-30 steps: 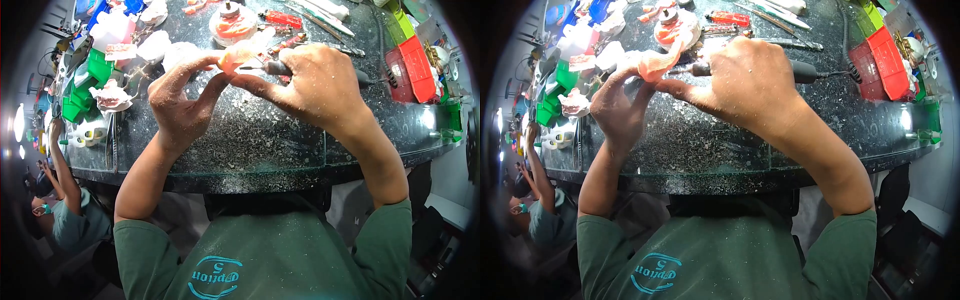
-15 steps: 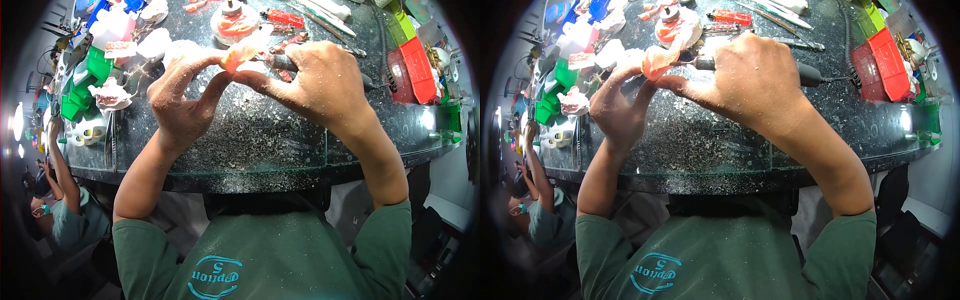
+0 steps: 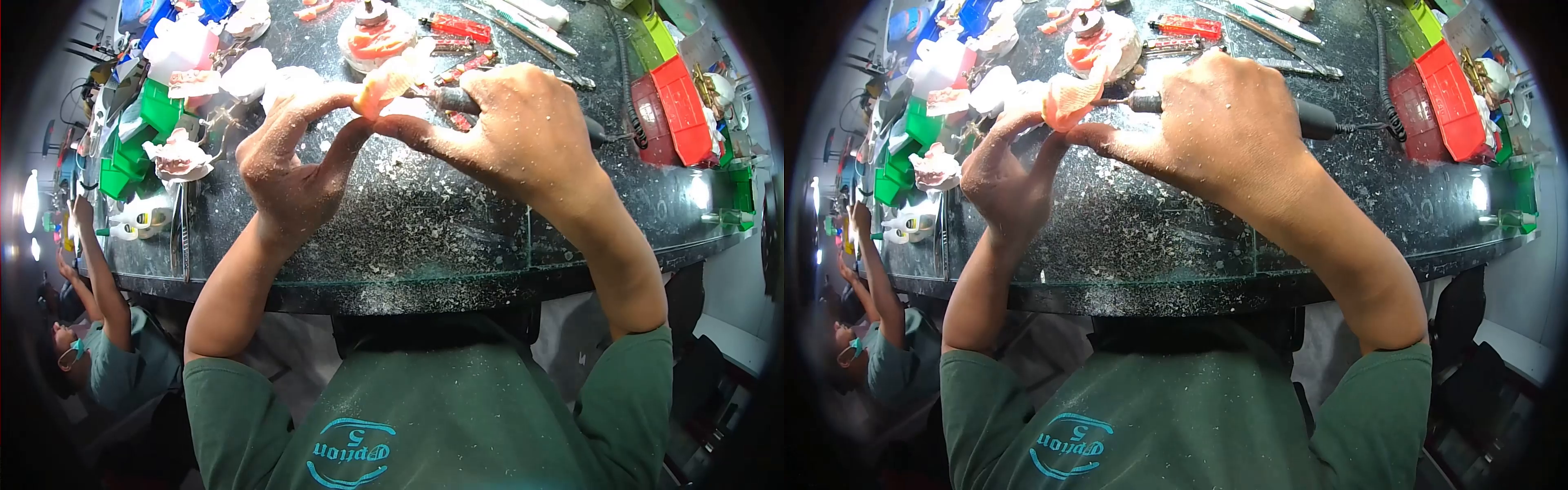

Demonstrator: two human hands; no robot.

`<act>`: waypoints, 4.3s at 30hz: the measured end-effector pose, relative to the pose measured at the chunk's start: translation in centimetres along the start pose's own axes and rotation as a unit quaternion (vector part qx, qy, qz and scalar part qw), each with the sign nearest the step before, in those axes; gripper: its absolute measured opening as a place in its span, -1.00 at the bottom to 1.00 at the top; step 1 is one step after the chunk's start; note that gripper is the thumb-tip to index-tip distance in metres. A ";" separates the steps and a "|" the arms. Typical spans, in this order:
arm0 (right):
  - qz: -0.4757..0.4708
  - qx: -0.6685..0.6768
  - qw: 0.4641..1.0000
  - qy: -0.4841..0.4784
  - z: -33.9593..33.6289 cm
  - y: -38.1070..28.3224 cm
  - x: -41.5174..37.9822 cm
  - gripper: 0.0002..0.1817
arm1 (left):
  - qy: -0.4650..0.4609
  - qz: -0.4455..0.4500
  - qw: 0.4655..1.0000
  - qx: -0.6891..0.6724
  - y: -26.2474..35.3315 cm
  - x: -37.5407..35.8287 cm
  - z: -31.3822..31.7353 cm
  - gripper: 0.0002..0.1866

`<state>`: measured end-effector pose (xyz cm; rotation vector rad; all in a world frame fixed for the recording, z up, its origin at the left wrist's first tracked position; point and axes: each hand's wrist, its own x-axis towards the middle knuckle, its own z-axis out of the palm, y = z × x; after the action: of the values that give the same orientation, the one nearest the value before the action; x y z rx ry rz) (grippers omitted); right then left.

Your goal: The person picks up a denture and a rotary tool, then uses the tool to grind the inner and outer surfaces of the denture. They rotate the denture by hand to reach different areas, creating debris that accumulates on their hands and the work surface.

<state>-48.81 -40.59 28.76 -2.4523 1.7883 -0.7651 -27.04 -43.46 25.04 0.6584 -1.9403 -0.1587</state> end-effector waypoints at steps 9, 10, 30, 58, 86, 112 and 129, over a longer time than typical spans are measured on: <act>0.004 -0.027 1.000 -0.004 0.4 -0.1 -0.2 -0.23 | -0.006 -0.001 1.000 -0.007 0.0 0.0 0.1 -0.72; 0.008 -0.028 0.999 -0.017 0.0 -0.1 0.0 -0.22 | -0.003 -0.007 1.000 -0.012 0.0 0.0 0.1 -0.72; -0.030 0.023 0.999 0.018 0.4 -0.3 -0.2 -0.33 | -0.002 -0.025 0.999 -0.032 -0.1 -0.1 0.2 -0.72; -0.021 0.001 1.000 0.000 0.2 -0.7 -0.6 -0.32 | 0.004 0.007 1.000 -0.026 0.0 0.2 0.0 -0.77; 0.001 -0.039 0.999 -0.022 0.2 -0.6 -0.7 -0.13 | -0.034 0.055 0.998 0.019 -0.2 0.4 0.1 -0.79; -0.057 0.001 0.998 -0.015 0.0 -0.1 -0.6 -0.29 | -0.051 -0.082 0.985 -0.144 -1.1 -0.7 -0.5 -0.72; -0.069 0.030 0.997 0.003 -0.2 -0.4 -0.5 -0.33 | -0.033 0.009 0.995 -0.098 -0.7 0.5 -0.5 -0.79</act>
<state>-48.67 -39.95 28.84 -2.5583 1.5861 -0.8227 -26.52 -44.22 25.36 0.5114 -1.9628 -0.3585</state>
